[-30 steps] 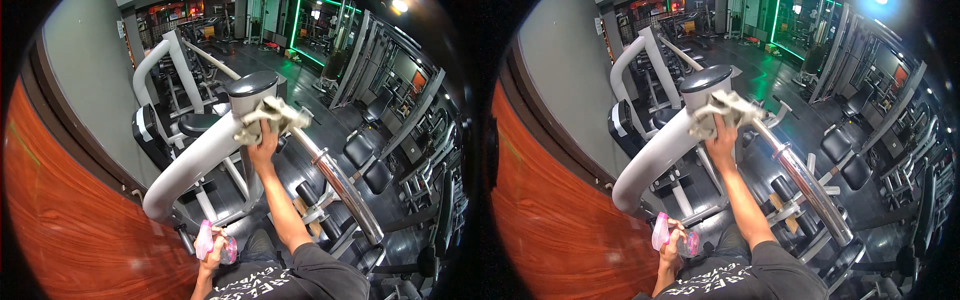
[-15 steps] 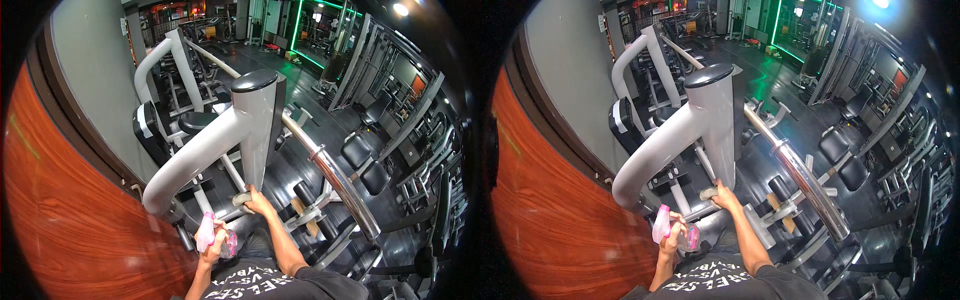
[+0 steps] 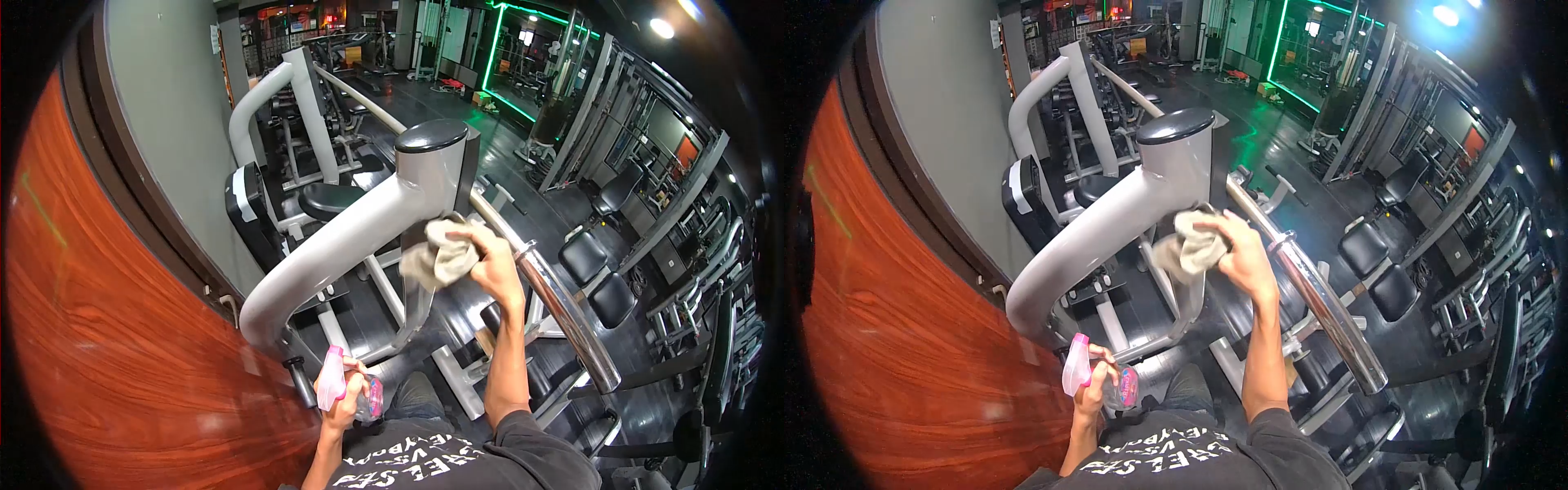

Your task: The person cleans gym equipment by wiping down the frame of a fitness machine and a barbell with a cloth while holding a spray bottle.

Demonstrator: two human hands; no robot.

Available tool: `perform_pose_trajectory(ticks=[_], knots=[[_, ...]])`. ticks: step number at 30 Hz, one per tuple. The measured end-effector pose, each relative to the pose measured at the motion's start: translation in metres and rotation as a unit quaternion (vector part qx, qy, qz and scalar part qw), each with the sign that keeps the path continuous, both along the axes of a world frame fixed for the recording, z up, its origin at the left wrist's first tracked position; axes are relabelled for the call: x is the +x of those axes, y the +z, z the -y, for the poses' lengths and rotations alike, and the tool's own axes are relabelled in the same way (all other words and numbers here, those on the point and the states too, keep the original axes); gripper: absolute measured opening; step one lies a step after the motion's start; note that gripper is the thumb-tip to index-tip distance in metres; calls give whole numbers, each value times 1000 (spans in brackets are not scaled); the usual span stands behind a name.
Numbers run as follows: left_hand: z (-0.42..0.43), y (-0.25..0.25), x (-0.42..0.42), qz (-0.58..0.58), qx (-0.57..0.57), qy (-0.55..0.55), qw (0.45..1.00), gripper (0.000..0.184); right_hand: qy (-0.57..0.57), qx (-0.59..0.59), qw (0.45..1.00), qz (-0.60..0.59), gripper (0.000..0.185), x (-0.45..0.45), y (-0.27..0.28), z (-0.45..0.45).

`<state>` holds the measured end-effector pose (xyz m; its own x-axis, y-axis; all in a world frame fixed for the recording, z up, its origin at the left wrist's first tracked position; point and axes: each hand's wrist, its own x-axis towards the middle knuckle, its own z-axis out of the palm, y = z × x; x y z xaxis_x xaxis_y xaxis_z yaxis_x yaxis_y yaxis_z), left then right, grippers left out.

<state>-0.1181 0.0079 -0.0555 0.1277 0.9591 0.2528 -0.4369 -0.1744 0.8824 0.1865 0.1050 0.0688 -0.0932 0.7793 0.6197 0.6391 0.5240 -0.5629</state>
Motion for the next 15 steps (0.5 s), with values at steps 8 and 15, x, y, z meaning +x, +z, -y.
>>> perform_pose_trajectory(ticks=[8,15], knots=[[-2,-2,-6,-39,11,-27,999,22,-314,250,916,4,34,-21,-14,-51],[-3,4,-8,-49,-9,-16,999,24,-301,245,921,36,76,-54,-56,-71]])
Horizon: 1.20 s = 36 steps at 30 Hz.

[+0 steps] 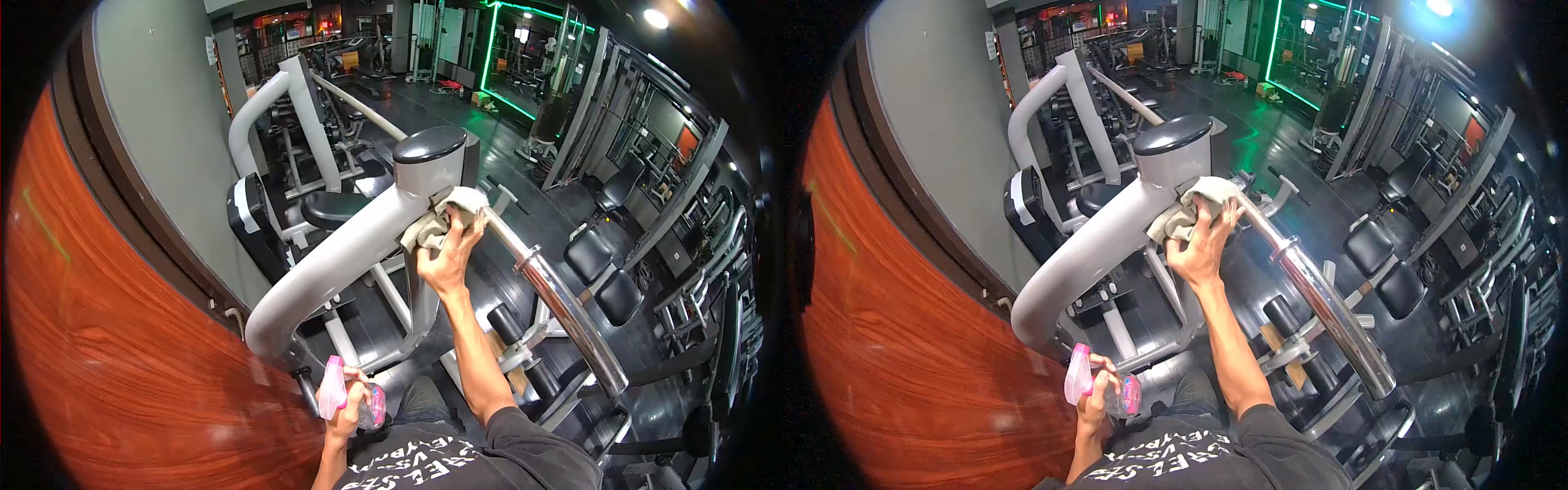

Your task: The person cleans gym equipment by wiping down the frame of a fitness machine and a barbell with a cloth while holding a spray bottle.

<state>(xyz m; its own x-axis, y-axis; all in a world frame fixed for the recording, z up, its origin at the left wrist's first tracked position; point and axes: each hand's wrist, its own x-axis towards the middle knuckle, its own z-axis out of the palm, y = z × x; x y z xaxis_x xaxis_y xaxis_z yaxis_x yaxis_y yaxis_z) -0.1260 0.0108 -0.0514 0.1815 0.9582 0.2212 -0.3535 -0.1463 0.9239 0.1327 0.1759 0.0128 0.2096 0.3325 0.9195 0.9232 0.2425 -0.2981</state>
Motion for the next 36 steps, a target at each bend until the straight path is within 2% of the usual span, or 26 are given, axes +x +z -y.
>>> perform_pose_trajectory(ticks=[4,7,8,10,13,14,17,19,20,22,23,27,29,31,34,36], knots=[[-6,-3,0,-3,9,-4,1000,23,63,-28,998,4,79,-1,8,9],[-8,-10,2,-4,6,-14,1000,23,30,-9,999,-12,81,5,5,-11],[-10,-11,2,-4,9,-18,1000,23,19,23,998,-51,72,-1,0,-14],[-13,-10,2,-1,5,-25,1000,24,-7,22,999,-48,69,-2,-13,-18],[-12,-2,9,36,-22,-7,999,23,-22,30,996,-76,53,-1,-72,-25],[-13,0,11,71,-36,16,997,22,-40,14,997,-56,51,2,-109,-26],[-18,-4,13,56,-19,21,998,23,-42,-57,996,-56,49,6,-196,-11],[-20,-4,17,43,-22,17,999,23,-64,-87,980,-165,41,-3,-238,5],[-23,-5,19,30,-21,11,999,23,-66,-88,980,-167,41,-4,-247,14],[-27,-12,20,-1,-13,-24,1000,25,-4,-175,914,-366,35,0,-256,30],[-30,-16,21,-29,-4,-56,998,27,-6,-174,929,-326,34,6,-256,36],[-40,-13,34,-36,1,-95,995,29,2,-19,987,-157,39,32,-185,30],[-44,-8,41,-32,2,-110,993,30,20,66,992,-107,46,42,-116,17],[-45,-8,48,-27,3,-126,992,31,21,98,991,-83,49,45,-52,-1],[-46,-9,51,-31,34,-128,991,33,-19,31,995,-94,55,31,33,-12],[-42,-9,50,-31,25,-117,992,33,-31,-3,996,-82,56,30,36,-15]])
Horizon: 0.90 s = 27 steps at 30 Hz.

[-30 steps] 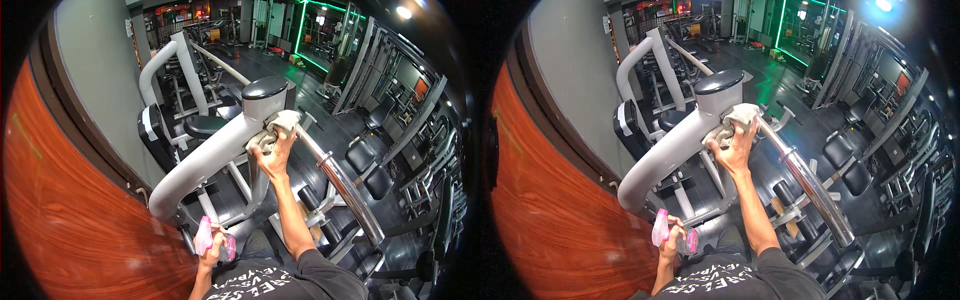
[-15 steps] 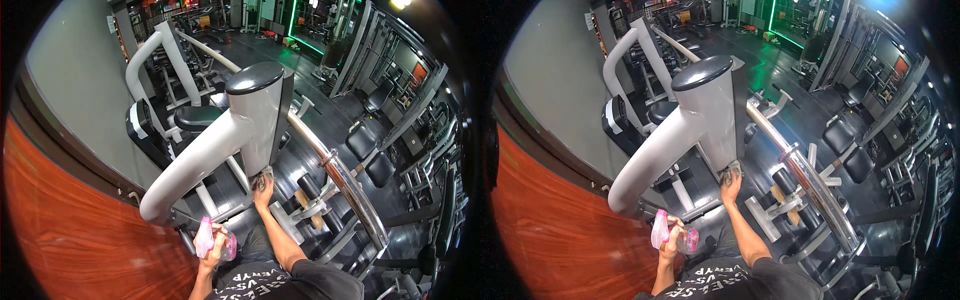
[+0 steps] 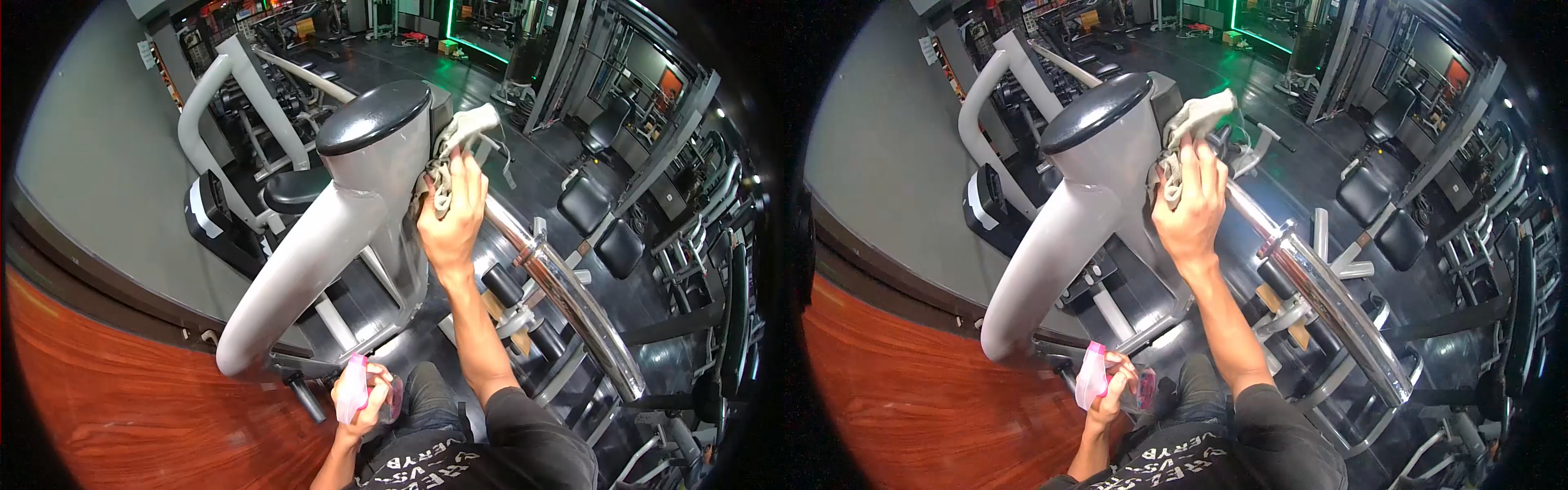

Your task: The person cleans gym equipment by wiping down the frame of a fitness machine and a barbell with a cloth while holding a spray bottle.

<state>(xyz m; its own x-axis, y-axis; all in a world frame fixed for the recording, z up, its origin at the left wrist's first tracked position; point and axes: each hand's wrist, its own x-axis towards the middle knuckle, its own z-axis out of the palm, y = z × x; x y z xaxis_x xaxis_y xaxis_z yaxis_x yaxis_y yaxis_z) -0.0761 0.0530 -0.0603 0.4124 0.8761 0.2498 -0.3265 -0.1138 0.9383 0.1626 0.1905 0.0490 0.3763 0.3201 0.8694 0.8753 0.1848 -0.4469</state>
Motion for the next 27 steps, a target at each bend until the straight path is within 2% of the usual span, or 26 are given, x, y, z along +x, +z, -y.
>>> perform_pose_trajectory(ticks=[2,5,8,11,13,14,15,16,18,21,23,26,27], knots=[[2,-6,-4,-7,0,5,1000,33,-50,-10,997,50,57,0,-24,0],[2,-17,-11,-16,-2,-1,1000,31,-9,-53,998,-18,56,-10,-89,10],[4,-20,-14,-1,-18,-4,1000,30,-15,-91,995,-46,55,-4,-181,13],[6,-13,-7,40,-65,43,996,27,-42,-118,986,-113,53,2,-246,15],[6,-15,-7,45,-70,37,996,27,-39,-162,964,-209,44,13,-282,14],[7,-16,-8,9,-48,19,999,28,-40,-163,963,-210,44,18,-301,18],[7,-16,-9,-26,-24,-1,999,30,-17,-234,937,-260,39,23,-318,22],[8,-16,-9,-25,-22,-1,999,30,8,-302,903,-307,35,24,-319,26],[8,-15,-9,-10,-10,-10,1000,30,-1,-279,904,-323,34,21,-309,33],[11,-16,-13,-5,-21,9,1000,29,12,-245,909,-337,31,16,-257,48],[10,-15,-14,-3,-12,13,1000,29,58,-256,954,-145,32,20,-213,59],[11,-11,-13,58,-54,61,995,27,137,-331,932,-56,34,26,-134,77],[11,-8,-14,56,-60,66,994,26,158,-290,942,-50,33,32,-127,78]])
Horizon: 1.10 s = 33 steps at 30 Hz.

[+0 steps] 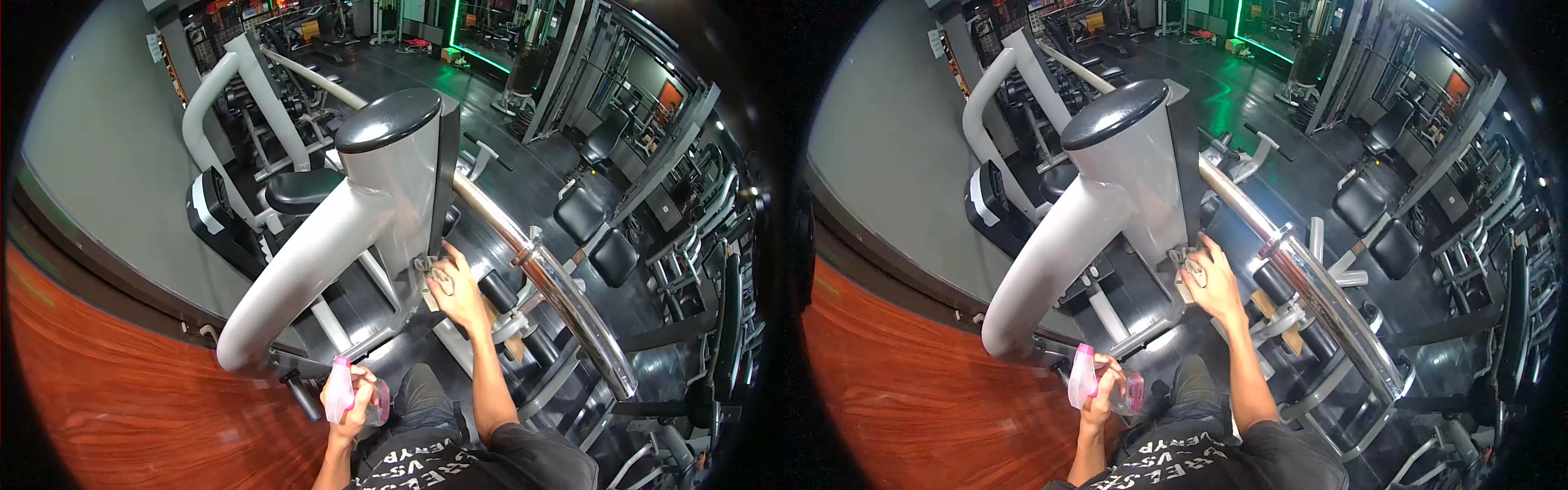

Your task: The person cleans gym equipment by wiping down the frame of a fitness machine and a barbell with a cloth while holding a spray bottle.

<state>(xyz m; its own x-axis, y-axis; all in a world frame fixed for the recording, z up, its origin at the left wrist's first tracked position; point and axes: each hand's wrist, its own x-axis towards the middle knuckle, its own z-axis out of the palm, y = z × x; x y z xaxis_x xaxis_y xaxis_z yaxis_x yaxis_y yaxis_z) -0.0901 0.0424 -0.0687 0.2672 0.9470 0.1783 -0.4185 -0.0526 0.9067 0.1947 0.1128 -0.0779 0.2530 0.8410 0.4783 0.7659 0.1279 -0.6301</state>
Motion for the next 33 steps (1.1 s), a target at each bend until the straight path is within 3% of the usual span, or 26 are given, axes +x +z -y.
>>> perform_pose_trajectory(ticks=[2,7,8,11,15,18,19,22,26,30,32,33], knots=[[-2,0,0,0,-4,4,1000,25,39,-30,990,-134,31,-3,46,7],[-3,-2,1,-9,-3,0,1000,24,45,148,972,-176,46,-21,98,-6],[-3,-2,1,-11,-2,0,1000,24,51,133,964,-224,45,-22,108,-10],[-2,1,2,-13,10,-2,1000,23,-36,241,969,35,39,-23,132,-32],[-3,3,1,6,-6,-2,1000,24,-130,339,928,-82,48,-34,130,-50],[-6,3,2,-13,-7,4,1000,23,-159,317,935,3,39,-42,107,-68],[-5,4,2,-13,-8,3,1000,23,-184,323,927,46,49,-47,101,-73],[-9,6,2,6,3,6,1000,22,-176,360,915,54,62,-60,101,-74],[-9,12,1,-23,1,7,1000,21,-160,338,927,1,56,-47,93,-79],[-12,8,0,-8,0,8,1000,21,-127,408,904,-22,56,-30,112,-69],[-13,10,2,-14,0,7,1000,21,-175,459,871,-8,62,-36,132,-68],[-13,11,2,-22,0,7,1000,21,-175,431,885,5,63,-39,148,-68]])
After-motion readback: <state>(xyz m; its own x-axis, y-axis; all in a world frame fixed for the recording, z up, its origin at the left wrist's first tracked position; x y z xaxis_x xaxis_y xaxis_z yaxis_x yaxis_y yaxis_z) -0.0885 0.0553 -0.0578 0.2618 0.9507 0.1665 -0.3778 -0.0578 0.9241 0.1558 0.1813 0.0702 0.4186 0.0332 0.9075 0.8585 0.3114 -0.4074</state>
